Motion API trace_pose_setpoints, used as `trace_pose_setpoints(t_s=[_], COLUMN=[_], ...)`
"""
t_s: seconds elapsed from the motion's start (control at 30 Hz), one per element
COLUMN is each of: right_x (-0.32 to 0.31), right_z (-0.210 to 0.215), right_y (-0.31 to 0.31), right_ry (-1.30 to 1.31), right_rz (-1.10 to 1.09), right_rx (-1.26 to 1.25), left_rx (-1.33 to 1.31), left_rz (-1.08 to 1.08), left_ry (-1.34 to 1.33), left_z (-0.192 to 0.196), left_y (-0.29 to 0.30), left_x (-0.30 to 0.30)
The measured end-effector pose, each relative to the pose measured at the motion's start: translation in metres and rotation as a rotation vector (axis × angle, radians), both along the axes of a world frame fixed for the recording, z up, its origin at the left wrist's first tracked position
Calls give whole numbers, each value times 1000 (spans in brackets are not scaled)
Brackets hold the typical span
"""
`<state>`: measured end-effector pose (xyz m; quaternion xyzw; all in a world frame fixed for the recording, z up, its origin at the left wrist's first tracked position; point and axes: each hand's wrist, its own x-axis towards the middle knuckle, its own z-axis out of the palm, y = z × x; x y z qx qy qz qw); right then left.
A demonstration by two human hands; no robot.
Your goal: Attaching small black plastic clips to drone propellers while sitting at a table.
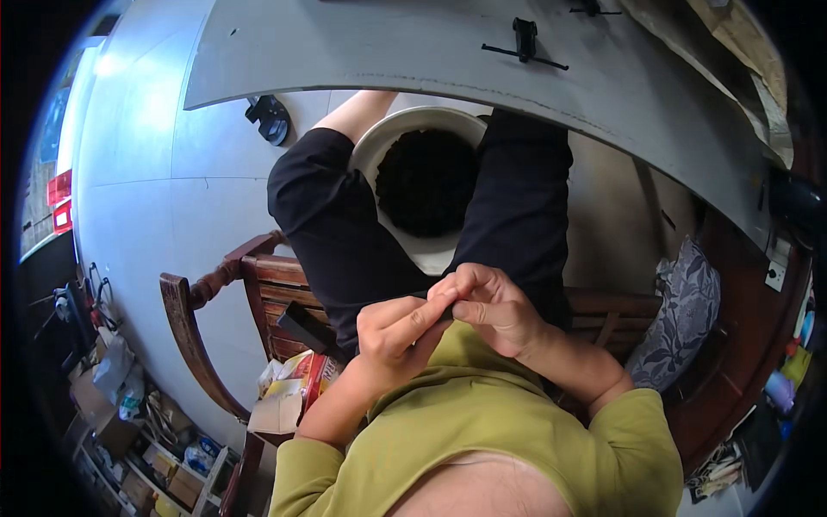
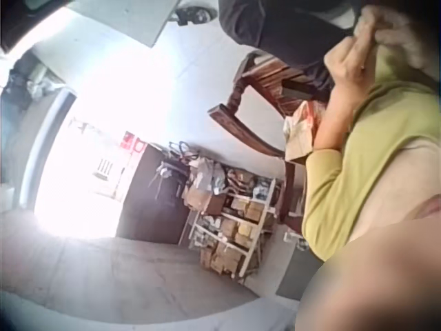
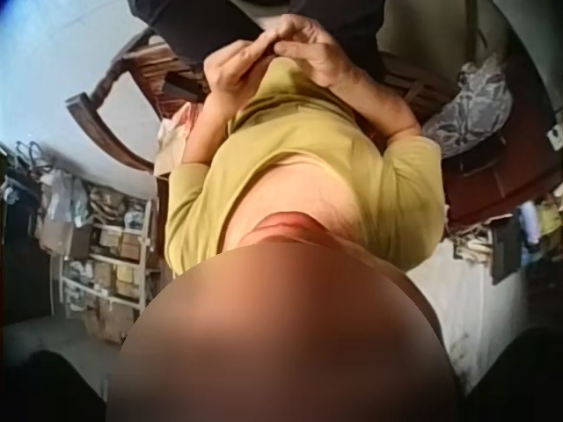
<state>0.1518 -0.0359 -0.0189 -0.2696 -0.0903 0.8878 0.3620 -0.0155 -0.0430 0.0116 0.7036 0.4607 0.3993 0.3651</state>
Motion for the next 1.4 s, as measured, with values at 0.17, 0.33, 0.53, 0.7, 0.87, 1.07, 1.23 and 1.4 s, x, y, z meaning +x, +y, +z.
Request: trace_pose_setpoints(t_s=[0.17, 0.33, 0.53, 0.7, 0.87, 1.07, 1.23, 1.4], right_x=[1, 5, 10, 2, 1, 19, 16, 19], right_z=[4, 7, 15, 11, 15, 31, 35, 45], right_y=[3, 13, 24, 12, 1, 24, 20, 52], right_ry=[11, -2, 52, 61, -491, 2, -117, -424], right_rz=[77, 154, 403, 208, 227, 855, 745, 804], right_rx=[-22, -17, -76, 140, 447, 598, 599, 904], left_rx=[34, -67, 53, 76, -138, -291, -164, -178], left_rz=[19, -50, -195, -30, -88, -445, -385, -293], left_ry=[-15, -5, -59, -75, -119, -242, -246, -260], left_z=[-1, 0, 2, 1, 4, 17, 12, 9], left_y=[-8, -3, 11, 4, 1, 14, 20, 24], left_x=[0, -7, -15, -6, -7, -28, -23, -22])
